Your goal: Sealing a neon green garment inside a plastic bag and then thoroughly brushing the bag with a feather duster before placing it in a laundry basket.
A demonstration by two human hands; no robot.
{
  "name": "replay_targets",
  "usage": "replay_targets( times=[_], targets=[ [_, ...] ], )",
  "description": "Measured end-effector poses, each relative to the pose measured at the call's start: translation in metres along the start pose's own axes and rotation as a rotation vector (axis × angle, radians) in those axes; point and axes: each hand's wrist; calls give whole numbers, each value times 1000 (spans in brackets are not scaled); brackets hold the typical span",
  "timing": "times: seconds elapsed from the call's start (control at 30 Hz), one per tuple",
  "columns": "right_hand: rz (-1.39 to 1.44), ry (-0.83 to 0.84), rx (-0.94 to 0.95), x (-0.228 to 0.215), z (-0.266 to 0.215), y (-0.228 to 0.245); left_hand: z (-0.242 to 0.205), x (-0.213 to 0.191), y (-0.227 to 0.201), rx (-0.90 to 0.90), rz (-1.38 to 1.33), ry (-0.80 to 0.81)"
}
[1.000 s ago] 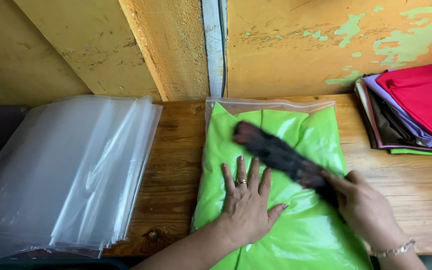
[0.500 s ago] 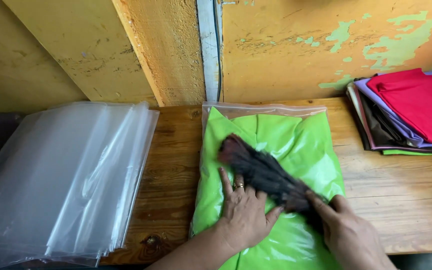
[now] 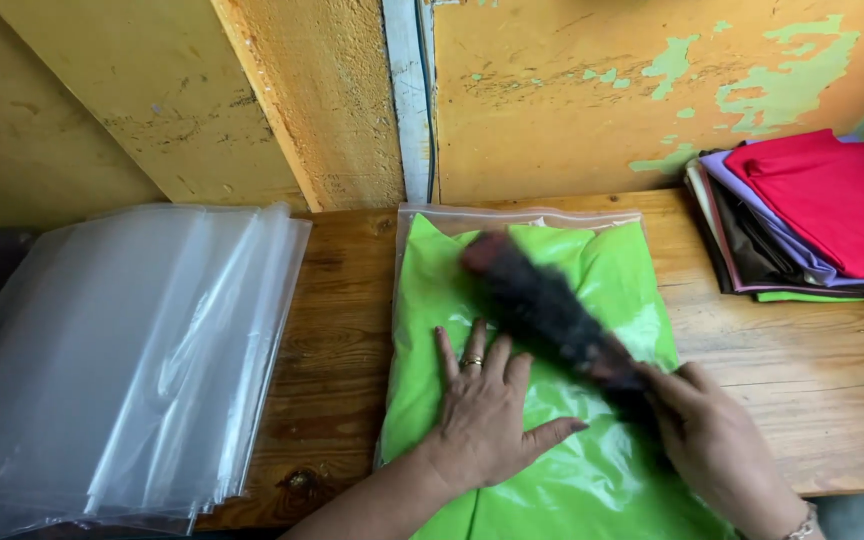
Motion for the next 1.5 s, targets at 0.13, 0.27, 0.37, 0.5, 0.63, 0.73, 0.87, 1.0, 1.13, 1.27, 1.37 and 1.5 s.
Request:
replay_targets(
  times=[0.13, 0.27, 0.37, 0.5, 0.63, 0.73, 0.87, 1.0, 1.13, 1.27, 1.37, 1.5],
  targets=[
    [-279, 143, 130, 13, 24, -19, -4, 8, 6, 29, 108, 75],
    [-198, 98, 430, 3, 67, -65, -12, 0, -6, 48, 152, 151],
    [108, 0, 382, 7, 78, -80, -22, -5, -23, -6, 184, 240],
    [549, 37, 314, -11, 77, -24, -25, -18, -37, -295, 137, 613],
    [221, -22, 156, 1, 73, -23, -7, -39, -33, -293, 232, 709],
    [202, -34, 135, 5, 48, -13, 7, -71, -27, -320, 131, 746],
    [248, 102, 110, 3, 8, 9, 17, -86, 4, -408, 257, 658],
    [481, 503, -54, -28, -26, 40, 19, -67, 51, -457, 524, 474],
    [282, 153, -151, -2, -36, 9, 15, -65, 27, -489, 418, 500],
    [-312, 286, -36, -11, -26, 12, 4, -46, 20, -457, 202, 448],
    [-386, 344, 164, -9, 15, -15, -8, -2, 61, -252, 343, 215],
    [-381, 260, 461, -9, 66, -69, -16, 24, 88, 83, 725, -283]
  ],
)
Point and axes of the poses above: each hand's wrist, its own z-axis towards the middle knuckle, its own x-axis out of the palm, y = z × x, and after that the axes turned 13 degrees about -z, right-handed
